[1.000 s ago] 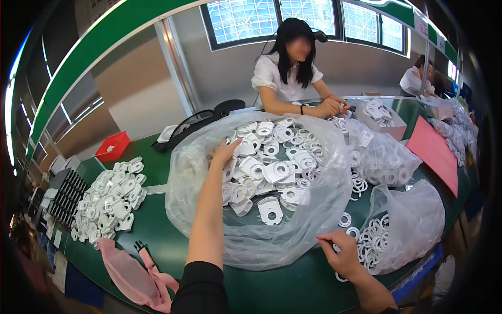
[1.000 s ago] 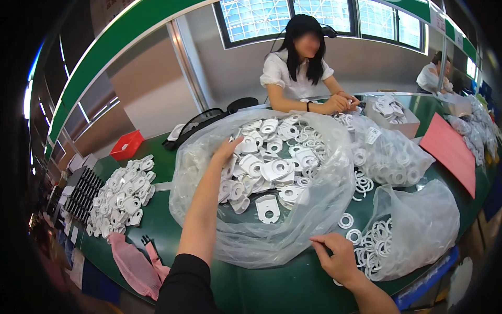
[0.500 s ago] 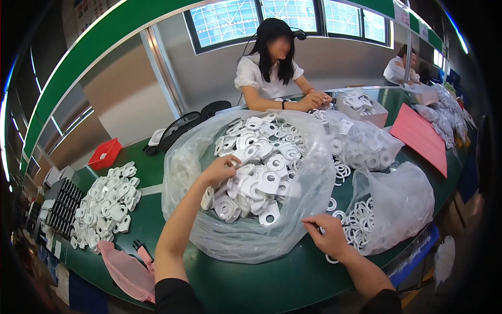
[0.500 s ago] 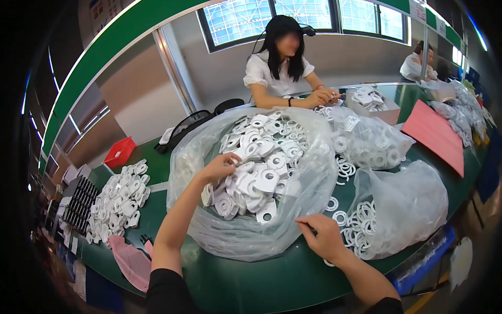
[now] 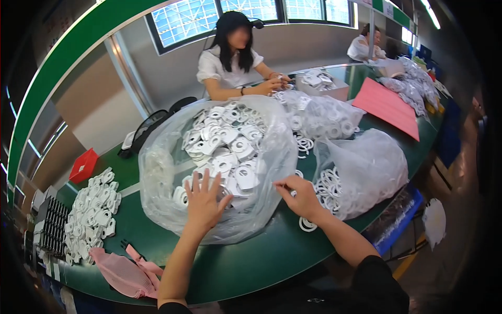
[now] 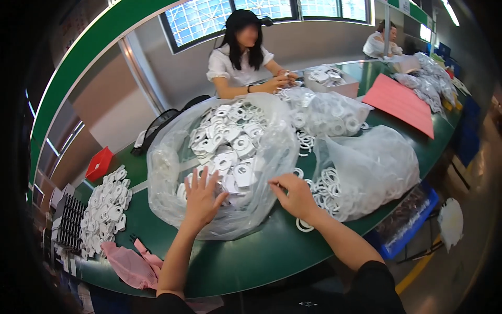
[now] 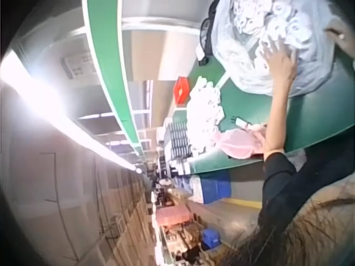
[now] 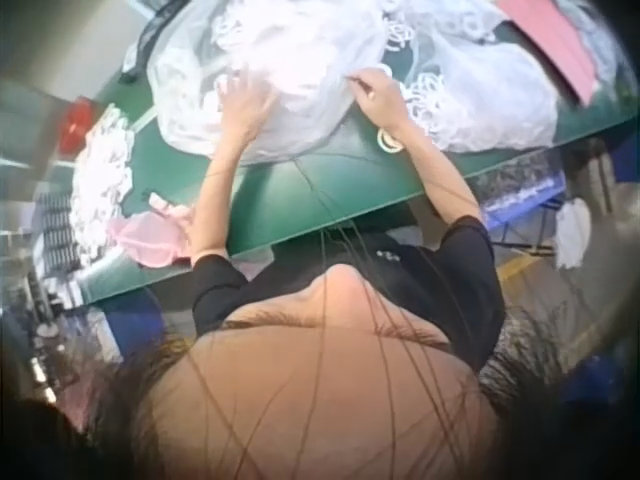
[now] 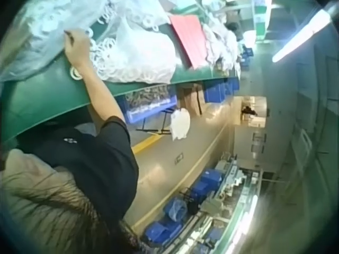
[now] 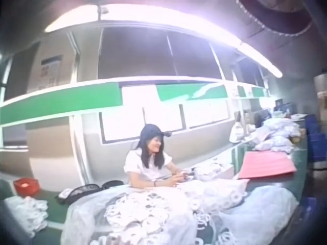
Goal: Assembling small plastic rings into a housing on an assembly line.
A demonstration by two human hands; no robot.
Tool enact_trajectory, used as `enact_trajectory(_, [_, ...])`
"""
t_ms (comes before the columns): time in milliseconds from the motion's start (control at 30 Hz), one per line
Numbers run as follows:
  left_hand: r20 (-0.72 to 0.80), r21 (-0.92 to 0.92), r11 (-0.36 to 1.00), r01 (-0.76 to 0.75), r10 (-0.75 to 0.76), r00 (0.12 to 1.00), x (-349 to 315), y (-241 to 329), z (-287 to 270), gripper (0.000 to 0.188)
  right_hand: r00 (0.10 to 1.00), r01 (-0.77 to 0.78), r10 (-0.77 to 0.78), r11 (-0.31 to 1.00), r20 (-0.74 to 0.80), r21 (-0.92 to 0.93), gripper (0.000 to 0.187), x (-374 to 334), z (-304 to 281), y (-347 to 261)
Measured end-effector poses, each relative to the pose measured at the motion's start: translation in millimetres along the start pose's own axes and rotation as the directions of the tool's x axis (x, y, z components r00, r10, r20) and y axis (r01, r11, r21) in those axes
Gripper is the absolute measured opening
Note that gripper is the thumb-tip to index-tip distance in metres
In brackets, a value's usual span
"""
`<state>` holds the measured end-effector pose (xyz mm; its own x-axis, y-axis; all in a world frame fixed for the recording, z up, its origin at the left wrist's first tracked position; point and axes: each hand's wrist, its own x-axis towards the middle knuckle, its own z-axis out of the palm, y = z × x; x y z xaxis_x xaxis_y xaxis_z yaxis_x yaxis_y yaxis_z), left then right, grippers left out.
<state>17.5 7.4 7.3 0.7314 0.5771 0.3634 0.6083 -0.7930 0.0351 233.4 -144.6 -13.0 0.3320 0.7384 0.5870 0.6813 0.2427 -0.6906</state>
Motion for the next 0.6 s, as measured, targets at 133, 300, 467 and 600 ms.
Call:
enact_trajectory(133, [-0.173, -0.123, 0.991, 0.044, -0.065, 0.983, -2, 38, -1, 0.055, 0.983, 0.086, -0.125, 0.960, -0.134, -0.267, 0.016, 7, -45, 2])
enact_trajectory(300, [-0.163, -0.638, 0.705, -0.311, 0.272, 0.949, -5, 106, 16, 0.042, 0.962, -0.267, 0.275, 0.926, -0.010, -0.266, 0.018, -15, -113, 6])
enact_trajectory(467, [-0.171, -0.691, 0.626, -0.361, 0.344, 0.923, 8, 151, 63, 0.047, 0.960, -0.172, 0.274, 0.720, 0.048, -0.672, 0.035, -45, -143, 33])
enact_trajectory(600, [-0.078, -0.591, 0.800, -0.105, 0.073, 0.994, 36, 140, 78, 0.052, 0.973, -0.148, 0.229, 0.563, -0.018, -0.813, 0.045, -48, -143, 35])
